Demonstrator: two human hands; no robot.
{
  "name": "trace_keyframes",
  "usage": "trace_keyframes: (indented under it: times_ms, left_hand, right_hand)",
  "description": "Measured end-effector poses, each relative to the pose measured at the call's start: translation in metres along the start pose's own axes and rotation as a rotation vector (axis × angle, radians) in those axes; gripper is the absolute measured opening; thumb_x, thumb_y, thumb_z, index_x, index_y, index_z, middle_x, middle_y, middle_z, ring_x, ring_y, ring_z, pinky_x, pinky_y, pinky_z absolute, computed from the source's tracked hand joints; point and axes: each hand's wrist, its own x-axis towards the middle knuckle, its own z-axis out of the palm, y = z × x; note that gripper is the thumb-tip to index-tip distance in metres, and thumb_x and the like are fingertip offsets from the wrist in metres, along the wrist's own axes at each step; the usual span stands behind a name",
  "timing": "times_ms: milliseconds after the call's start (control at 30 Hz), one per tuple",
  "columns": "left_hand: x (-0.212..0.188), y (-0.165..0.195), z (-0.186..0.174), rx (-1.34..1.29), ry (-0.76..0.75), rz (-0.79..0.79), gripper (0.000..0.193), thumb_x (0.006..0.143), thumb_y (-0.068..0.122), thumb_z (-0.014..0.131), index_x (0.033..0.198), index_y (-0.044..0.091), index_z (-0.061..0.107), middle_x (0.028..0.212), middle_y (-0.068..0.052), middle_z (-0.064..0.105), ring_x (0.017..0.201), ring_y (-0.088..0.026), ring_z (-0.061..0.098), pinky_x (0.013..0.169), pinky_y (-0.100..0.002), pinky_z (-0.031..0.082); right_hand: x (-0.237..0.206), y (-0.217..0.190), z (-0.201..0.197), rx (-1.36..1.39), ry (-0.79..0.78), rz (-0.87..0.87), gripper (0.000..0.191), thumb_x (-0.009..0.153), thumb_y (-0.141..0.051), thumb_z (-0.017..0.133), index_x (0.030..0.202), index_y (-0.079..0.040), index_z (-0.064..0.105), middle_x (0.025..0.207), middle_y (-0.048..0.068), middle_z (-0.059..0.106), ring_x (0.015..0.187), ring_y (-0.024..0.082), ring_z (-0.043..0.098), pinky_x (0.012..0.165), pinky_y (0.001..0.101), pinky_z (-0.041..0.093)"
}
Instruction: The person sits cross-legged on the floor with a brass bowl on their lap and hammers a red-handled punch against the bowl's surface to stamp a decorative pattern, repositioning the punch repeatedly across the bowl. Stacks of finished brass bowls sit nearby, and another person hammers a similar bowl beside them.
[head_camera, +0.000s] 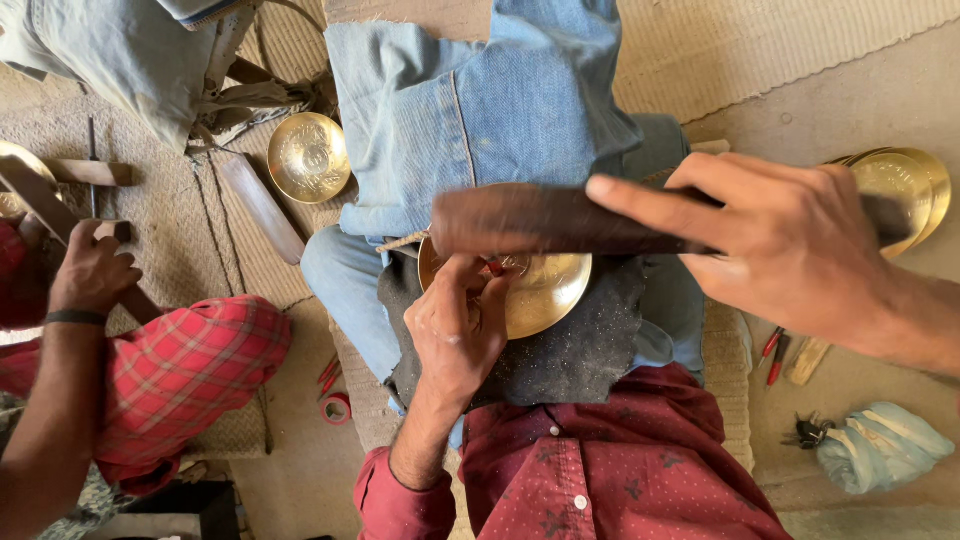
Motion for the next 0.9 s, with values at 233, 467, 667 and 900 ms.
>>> trace_keyframes:
  times_ms: [233,467,667,900]
  left_hand:
    - [0.004,0.005,-0.003,-0.053,0.017,0.059,0.048,0.088,-0.009,0.074,0.13,-0.001,0.052,0.107,-0.01,0.076,0.087,-0.019,0.079,0.069,-0.029,0.059]
    - [0.006,0.007,-0.004,-0.069,-0.014,0.018,0.044,0.088,-0.008,0.075,0.126,0.0,0.054,0.106,-0.011,0.076,0.087,-0.02,0.078,0.071,-0.031,0.06]
    - [0.005,0.005,-0.004,-0.054,-0.011,0.023,0.042,0.088,-0.007,0.076,0.124,0.0,0.055,0.104,-0.011,0.076,0.087,-0.023,0.077,0.072,-0.033,0.06]
    - [0.006,0.004,-0.004,-0.007,-0.041,-0.01,0.036,0.087,-0.005,0.078,0.115,0.003,0.057,0.097,-0.009,0.076,0.081,-0.023,0.075,0.069,-0.033,0.057]
  right_hand:
    - [0.01,-0.002,-0.007,0.093,-0.015,0.055,0.092,0.067,-0.003,0.078,0.15,-0.029,0.049,0.089,0.006,0.067,0.068,0.025,0.067,0.057,0.0402,0.057]
    - [0.015,-0.005,-0.013,0.164,0.015,0.071,0.095,0.066,-0.004,0.073,0.154,-0.026,0.044,0.103,0.009,0.068,0.081,0.028,0.068,0.068,0.0403,0.058]
    - [0.013,-0.003,-0.01,0.206,0.002,0.059,0.094,0.069,-0.004,0.072,0.154,-0.028,0.04,0.107,0.01,0.066,0.082,0.027,0.068,0.068,0.0393,0.059]
    - [0.003,0.005,0.0,0.227,0.035,0.082,0.097,0.07,-0.005,0.073,0.159,-0.026,0.04,0.09,0.004,0.065,0.067,0.02,0.064,0.063,0.0353,0.06]
